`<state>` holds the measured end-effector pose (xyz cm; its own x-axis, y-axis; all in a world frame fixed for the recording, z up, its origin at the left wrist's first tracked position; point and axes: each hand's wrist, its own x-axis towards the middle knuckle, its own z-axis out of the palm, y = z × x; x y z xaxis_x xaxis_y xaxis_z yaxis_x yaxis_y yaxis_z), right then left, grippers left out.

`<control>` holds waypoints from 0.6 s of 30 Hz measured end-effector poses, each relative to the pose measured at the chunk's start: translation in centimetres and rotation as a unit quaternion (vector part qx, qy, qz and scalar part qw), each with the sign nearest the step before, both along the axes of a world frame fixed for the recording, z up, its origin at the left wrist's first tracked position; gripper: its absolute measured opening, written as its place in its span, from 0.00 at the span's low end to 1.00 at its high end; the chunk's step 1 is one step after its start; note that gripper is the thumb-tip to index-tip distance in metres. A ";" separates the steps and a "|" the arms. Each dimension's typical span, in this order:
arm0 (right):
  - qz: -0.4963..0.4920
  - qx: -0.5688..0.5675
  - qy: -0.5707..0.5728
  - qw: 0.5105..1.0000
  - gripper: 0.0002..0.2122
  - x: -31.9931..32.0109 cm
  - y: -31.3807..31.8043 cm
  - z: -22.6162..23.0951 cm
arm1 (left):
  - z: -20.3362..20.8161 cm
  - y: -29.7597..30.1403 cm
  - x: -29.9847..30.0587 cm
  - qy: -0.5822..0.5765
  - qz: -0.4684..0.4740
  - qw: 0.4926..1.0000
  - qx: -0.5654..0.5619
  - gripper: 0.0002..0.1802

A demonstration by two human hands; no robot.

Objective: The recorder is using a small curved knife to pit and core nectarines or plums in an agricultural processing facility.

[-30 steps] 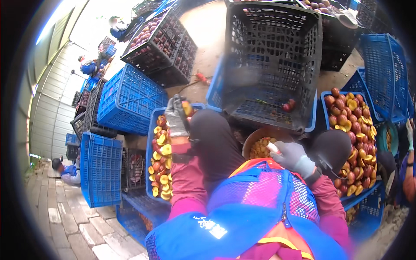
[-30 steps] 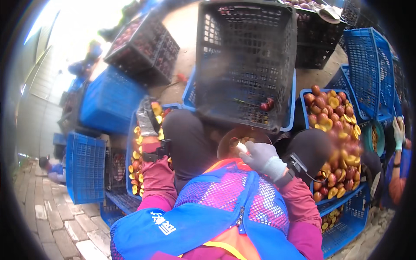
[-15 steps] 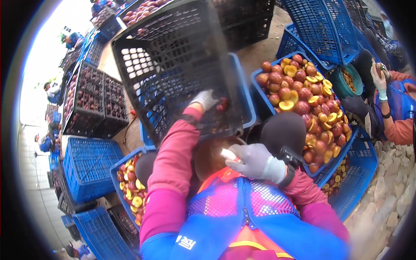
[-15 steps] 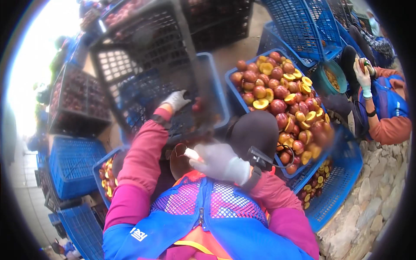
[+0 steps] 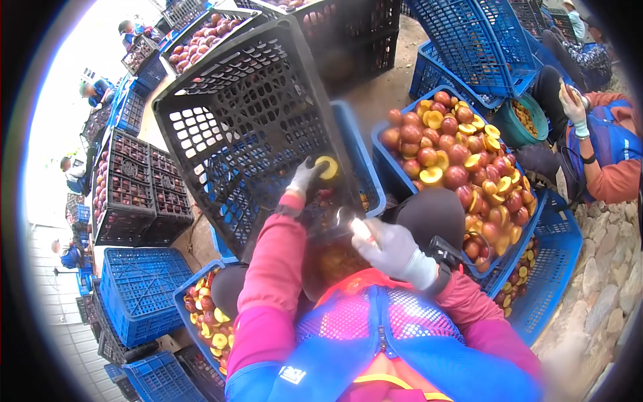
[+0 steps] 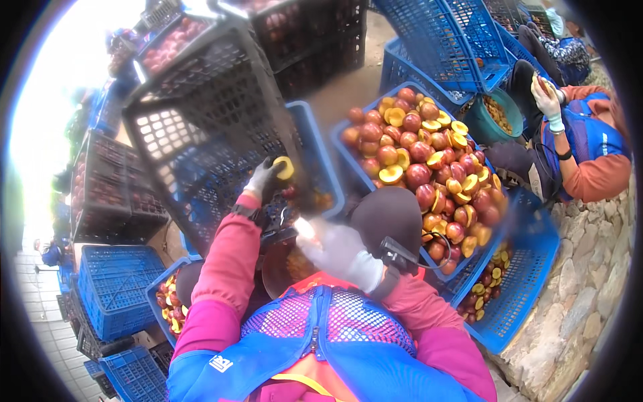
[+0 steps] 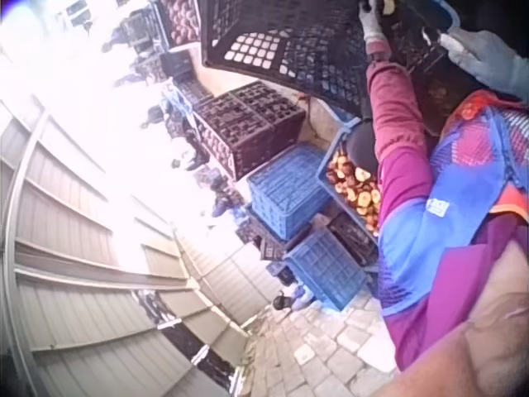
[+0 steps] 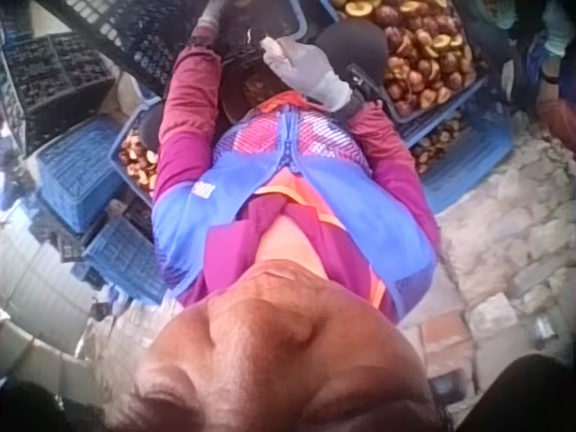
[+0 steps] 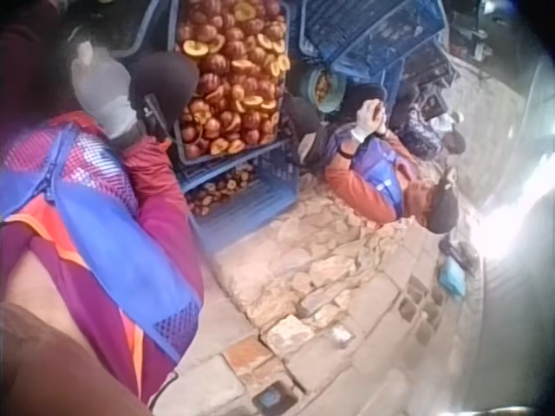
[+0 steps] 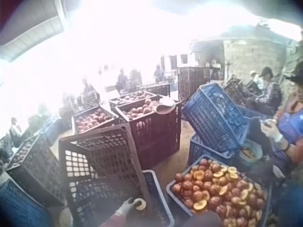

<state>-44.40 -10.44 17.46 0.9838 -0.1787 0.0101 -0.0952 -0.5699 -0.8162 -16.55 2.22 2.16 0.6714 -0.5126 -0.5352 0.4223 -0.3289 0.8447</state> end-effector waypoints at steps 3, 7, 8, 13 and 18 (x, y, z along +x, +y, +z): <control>-0.042 -0.005 -0.081 0.996 0.14 1.0 0.8 0.4 | 7.3 2.8 -4.8 0.089 0.087 0.963 -0.238 0.17; -0.021 -0.080 -0.051 0.995 0.15 1.7 3.4 -0.2 | 10.9 7.3 -10.6 0.193 0.138 0.903 -0.359 0.21; -0.007 -0.103 -0.053 0.993 0.15 1.5 4.0 -0.3 | 11.0 8.0 -11.8 0.176 0.128 0.909 -0.355 0.23; 0.011 -0.187 -0.056 0.981 0.18 -0.4 7.3 -0.1 | 11.5 9.8 -16.3 -0.090 0.068 0.957 -0.269 0.16; 0.007 -0.227 -0.076 0.971 0.19 -1.9 9.1 0.3 | 12.3 10.6 -19.5 -0.215 0.090 0.944 -0.232 0.20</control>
